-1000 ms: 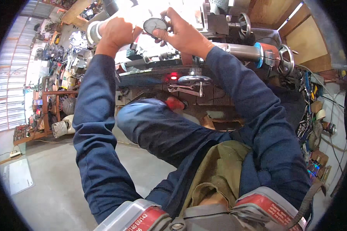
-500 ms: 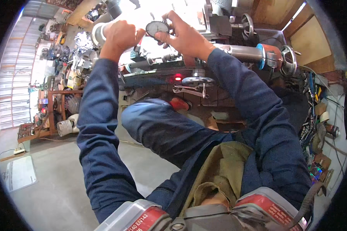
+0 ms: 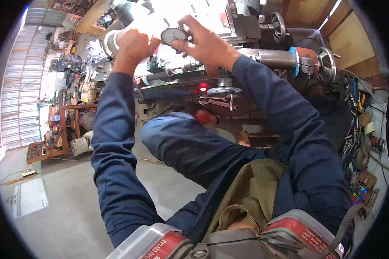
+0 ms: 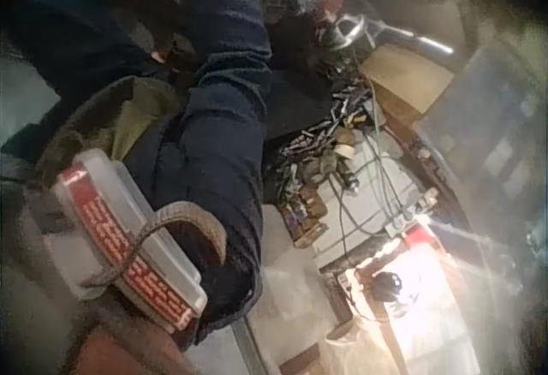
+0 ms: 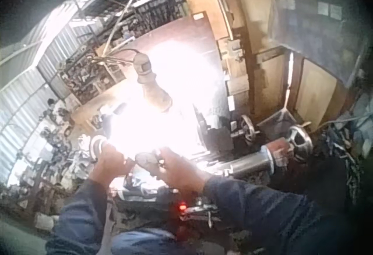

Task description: The person works on a metal workpiece held in a lathe, using a dial indicator to check alignment, turning a handle to move the carriage, and handling a small screwdriver and a metal rod.

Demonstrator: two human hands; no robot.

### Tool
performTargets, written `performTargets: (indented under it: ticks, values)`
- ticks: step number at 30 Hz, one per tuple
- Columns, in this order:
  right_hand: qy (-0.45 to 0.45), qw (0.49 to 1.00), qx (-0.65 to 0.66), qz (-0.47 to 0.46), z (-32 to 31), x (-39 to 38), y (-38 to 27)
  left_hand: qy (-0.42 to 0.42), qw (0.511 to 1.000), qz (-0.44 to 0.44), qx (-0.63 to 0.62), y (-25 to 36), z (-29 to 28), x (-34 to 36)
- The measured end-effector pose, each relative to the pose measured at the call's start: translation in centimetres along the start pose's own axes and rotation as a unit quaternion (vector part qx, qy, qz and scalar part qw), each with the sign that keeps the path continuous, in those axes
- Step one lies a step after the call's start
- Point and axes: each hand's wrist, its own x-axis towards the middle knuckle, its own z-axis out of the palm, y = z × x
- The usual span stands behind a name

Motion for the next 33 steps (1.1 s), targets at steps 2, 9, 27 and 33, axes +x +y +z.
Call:
performTargets:
  ticks: [2, 9, 27, 33]
  values:
    - [0.015, 1.000, -0.014, -0.020, 0.0, -0.1, 0.5, 0.042, 0.999, -0.023, 0.012, 2.6, -1.2, 1.2]
    - [0.003, 1.000, -0.014, -0.014, -0.3, -0.4, 0.0, -0.096, 0.986, -0.135, -0.028, 2.3, -0.4, 0.9]
    - [0.046, 0.996, -0.078, 0.000, -0.3, -0.5, -0.7, -0.133, 0.972, -0.190, -0.030, 1.4, 0.1, -0.2]
    - [0.051, 0.998, -0.021, -0.006, 0.3, -0.2, 1.0, -0.107, 0.978, -0.172, -0.054, 2.2, -1.6, 1.0]
